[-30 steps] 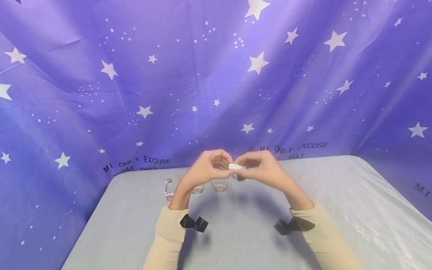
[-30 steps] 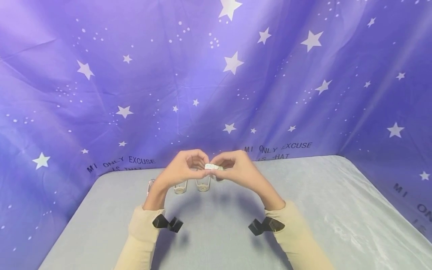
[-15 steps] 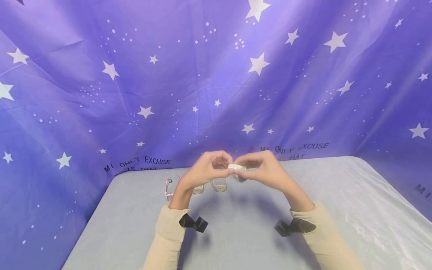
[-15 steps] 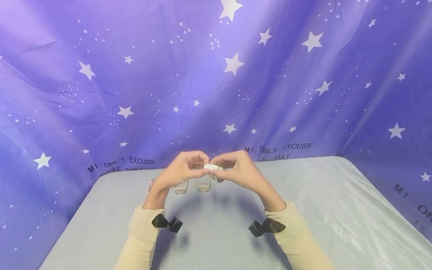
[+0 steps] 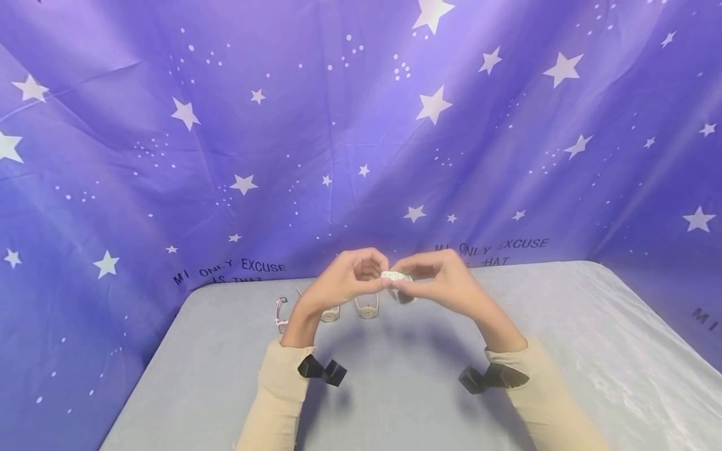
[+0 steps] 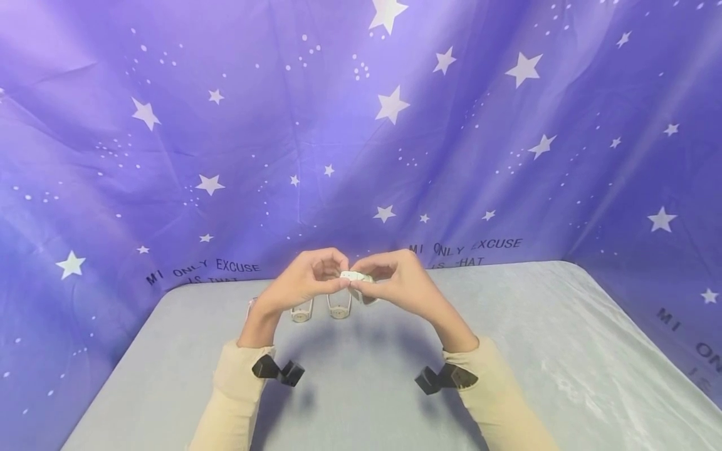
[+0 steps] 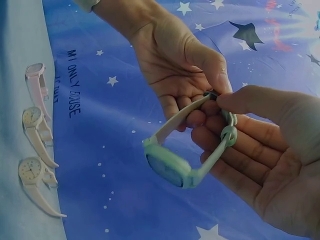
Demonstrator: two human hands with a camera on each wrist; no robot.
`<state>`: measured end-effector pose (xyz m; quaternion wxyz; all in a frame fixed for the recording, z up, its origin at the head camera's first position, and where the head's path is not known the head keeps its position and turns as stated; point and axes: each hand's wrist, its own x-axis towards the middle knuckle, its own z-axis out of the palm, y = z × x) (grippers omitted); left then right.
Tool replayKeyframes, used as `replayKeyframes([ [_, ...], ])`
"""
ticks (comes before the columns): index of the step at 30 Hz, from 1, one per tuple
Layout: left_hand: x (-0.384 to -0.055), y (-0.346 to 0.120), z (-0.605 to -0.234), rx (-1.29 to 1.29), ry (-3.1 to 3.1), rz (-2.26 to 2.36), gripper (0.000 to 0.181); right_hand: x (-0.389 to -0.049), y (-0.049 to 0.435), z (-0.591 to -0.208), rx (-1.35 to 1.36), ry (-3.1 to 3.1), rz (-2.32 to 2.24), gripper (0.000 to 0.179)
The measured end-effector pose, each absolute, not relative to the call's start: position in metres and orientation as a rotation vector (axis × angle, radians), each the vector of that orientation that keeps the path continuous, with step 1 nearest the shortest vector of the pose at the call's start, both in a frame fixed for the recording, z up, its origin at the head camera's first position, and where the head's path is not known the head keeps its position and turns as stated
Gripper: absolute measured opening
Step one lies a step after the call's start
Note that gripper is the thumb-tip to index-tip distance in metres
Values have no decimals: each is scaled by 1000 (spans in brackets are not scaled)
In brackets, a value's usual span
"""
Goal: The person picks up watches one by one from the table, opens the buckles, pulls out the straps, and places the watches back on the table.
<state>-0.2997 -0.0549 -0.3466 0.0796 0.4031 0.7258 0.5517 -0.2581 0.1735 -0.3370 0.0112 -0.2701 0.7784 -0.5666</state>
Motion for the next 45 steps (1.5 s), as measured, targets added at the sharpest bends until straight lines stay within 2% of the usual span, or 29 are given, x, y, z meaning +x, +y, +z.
replayKeyframes([
  [11, -294, -55, -341, 1154, 2284, 1591, 17, -253, 170, -335, -923, 2729, -1538, 20],
  [28, -294, -57, -340, 1220, 2179, 1652, 13, -255, 172, -334, -893, 2408, -1797, 23],
  [37, -291, -54, -339, 1115, 2253, 1645, 20, -253, 173, -333, -945, 2700, -1579, 21],
  [45, -292, -52, -342, 1154, 2280, 1639, 17, -254, 173, -336, -934, 2679, -1606, 19],
])
